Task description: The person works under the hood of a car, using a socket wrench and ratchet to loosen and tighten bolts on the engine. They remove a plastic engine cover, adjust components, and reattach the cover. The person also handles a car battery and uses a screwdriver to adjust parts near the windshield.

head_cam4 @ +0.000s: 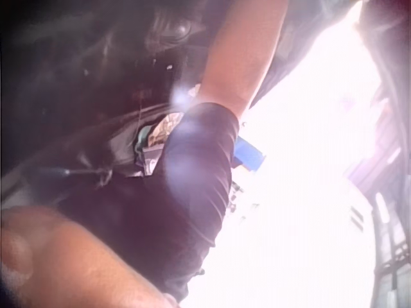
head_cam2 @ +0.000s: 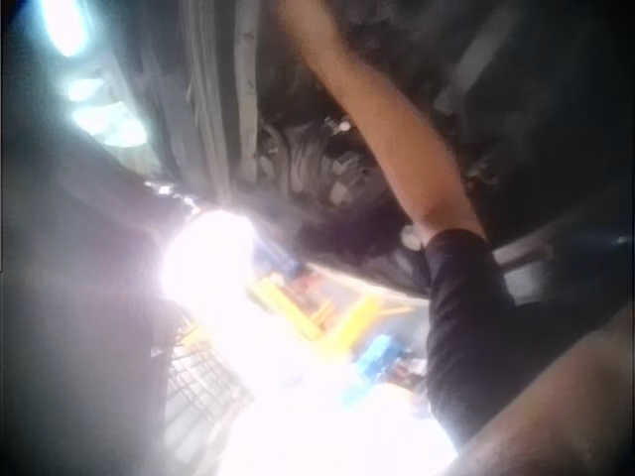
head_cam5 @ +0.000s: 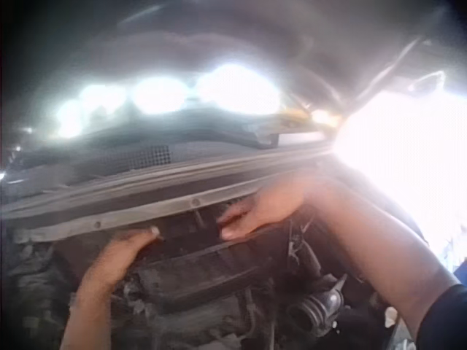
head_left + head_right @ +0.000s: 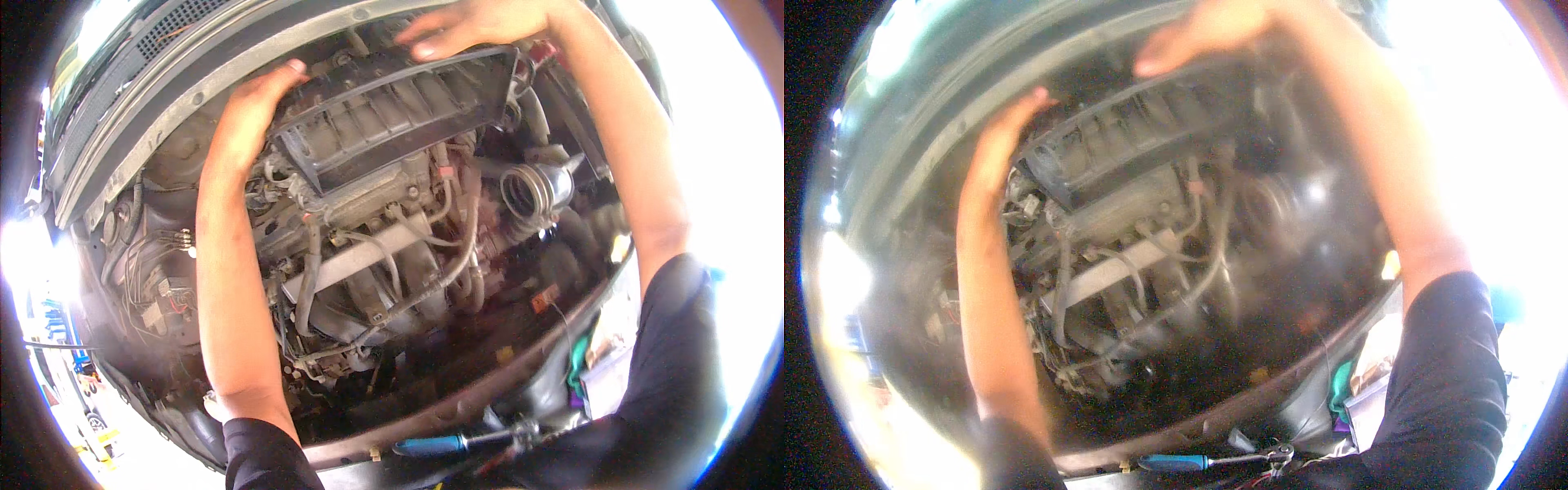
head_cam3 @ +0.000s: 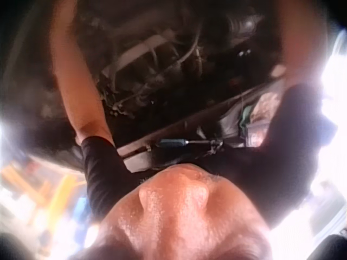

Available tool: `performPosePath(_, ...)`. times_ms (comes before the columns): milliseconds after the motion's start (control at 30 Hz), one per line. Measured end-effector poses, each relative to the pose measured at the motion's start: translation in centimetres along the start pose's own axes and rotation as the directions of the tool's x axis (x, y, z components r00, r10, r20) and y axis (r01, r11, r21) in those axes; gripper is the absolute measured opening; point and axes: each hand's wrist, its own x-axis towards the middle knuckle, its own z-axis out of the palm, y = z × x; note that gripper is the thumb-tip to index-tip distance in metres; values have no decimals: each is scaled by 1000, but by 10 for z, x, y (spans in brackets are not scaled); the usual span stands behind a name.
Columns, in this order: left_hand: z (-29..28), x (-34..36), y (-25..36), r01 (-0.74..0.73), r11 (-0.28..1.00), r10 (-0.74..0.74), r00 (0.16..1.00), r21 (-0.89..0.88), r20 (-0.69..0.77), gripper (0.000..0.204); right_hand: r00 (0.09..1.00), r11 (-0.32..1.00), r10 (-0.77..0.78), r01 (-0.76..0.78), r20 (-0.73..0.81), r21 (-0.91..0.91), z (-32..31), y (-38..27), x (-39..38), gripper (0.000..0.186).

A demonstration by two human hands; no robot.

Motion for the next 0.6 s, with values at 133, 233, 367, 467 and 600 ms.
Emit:
performPosePath(133, -3, -11, 22, 58, 991, -69, 993, 120, 92, 62, 996, 1000, -8, 10, -92, 19, 12, -6, -3, 109)
performPosePath(233, -1, -1, 12, 33, 995, -46, 989, 98, 138, 67, 986, 1000, 0, -2, -168, -9, 20, 0, -6, 109)
performPosePath(367, -5, -11, -4, 14, 996, 1, 987, -90, 158, 62, 987, 998, -25, 33, -157, 49, 29, -11, -1, 105)
performPosePath(467, 2, -3, -8, 9, 989, 18, 984, -148, 177, 63, 980, 999, -26, 32, -197, 28, 31, -3, -10, 103)
performPosePath(600, -3, -3, -13, 46, 982, -8, 980, -182, 200, 68, 975, 998, -52, 45, -216, -37, 28, -7, -3, 102)
